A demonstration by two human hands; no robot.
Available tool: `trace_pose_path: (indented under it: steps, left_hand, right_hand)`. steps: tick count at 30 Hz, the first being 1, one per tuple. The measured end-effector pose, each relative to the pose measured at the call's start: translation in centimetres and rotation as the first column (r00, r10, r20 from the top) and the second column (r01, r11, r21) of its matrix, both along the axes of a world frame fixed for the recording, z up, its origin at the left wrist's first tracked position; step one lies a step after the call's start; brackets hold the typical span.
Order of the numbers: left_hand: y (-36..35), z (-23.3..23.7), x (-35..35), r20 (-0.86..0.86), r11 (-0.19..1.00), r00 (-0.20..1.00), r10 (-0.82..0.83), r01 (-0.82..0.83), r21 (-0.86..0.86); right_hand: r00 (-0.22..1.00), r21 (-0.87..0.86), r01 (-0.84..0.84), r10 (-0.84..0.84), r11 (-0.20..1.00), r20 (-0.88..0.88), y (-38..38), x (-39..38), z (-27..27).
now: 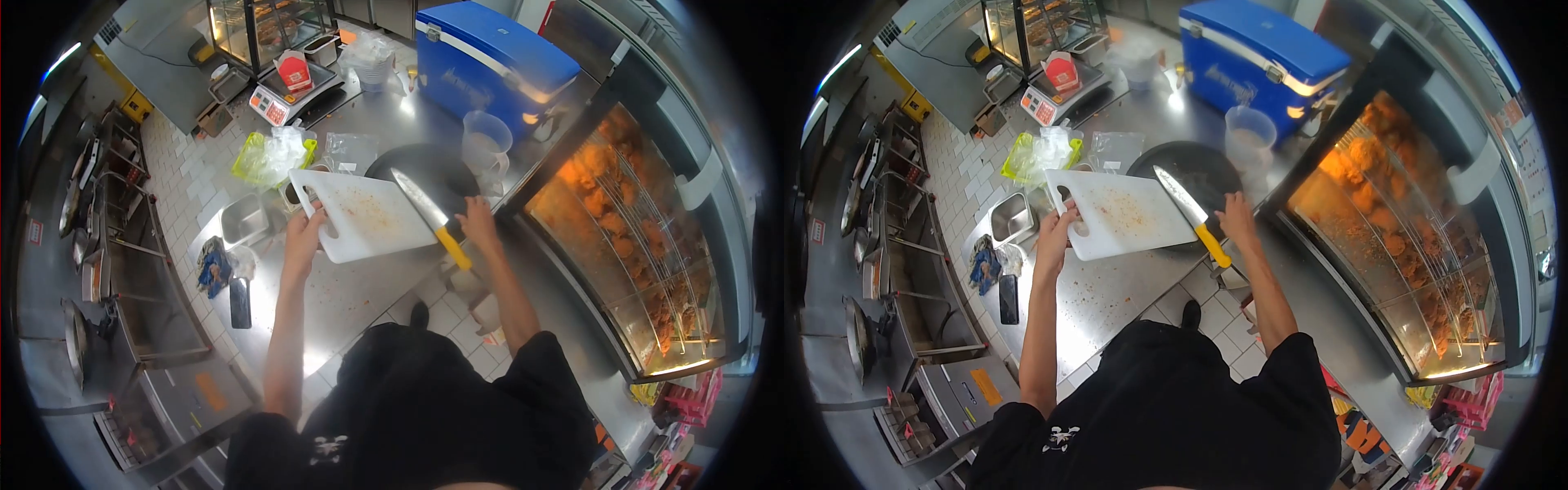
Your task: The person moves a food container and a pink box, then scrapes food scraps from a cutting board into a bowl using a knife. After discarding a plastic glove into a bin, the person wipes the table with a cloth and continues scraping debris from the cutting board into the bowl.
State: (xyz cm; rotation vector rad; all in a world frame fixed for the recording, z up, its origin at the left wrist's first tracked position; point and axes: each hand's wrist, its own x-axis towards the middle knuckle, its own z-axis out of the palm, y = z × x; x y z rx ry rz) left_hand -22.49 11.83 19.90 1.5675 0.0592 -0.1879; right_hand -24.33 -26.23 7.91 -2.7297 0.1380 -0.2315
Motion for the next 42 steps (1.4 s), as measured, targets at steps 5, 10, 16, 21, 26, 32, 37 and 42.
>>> trace_pose_path:
  steps: [5,10,16,21,26,32,37,42]
  left_hand:
    - [-0.7,0.7,0.1,0.016,0.999,0.999,0.044,-0.044,0.02]
    - [-1.1,1.5,0.0,0.014,1.0,1.0,0.017,-0.017,0.011]
    - [-0.4,-0.5,0.7,0.052,0.998,0.998,0.021,-0.024,0.057]
    - [-0.3,-1.1,1.0,0.065,0.998,0.996,0.055,-0.056,0.015]
    - [0.1,-0.9,0.9,0.05,0.999,0.998,0.024,-0.025,0.026]
    - [0.1,-0.9,1.3,0.001,1.0,1.0,0.029,-0.029,-0.013]
    - [-0.1,-0.6,1.7,0.01,1.0,1.0,0.008,-0.008,-0.028]
    - [0.3,-0.9,1.9,0.043,1.0,0.999,0.022,-0.023,0.005]
  right_hand:
    - [0.999,-0.106,0.03,-0.027,0.994,0.028,-3.7,-0.3,2.2]
    - [0.997,-0.273,0.081,-0.082,0.958,0.008,-3.1,-2.4,-0.2]
    - [0.988,-0.356,0.151,-0.152,0.922,0.026,-1.8,-2.8,-0.1]
    - [0.981,-0.225,0.192,-0.193,0.955,0.02,-2.6,-2.8,-0.7]
    - [0.988,-0.166,0.141,-0.128,0.976,0.085,-2.2,-3.1,-1.9]
    - [0.986,-0.167,0.151,-0.161,0.974,-0.047,-1.5,-3.7,-0.9]
    - [0.987,-0.05,0.152,-0.149,0.987,0.065,-1.9,-3.6,-2.1]
    - [0.983,0.293,0.15,-0.175,0.944,0.06,-3.3,-2.2,-4.1]
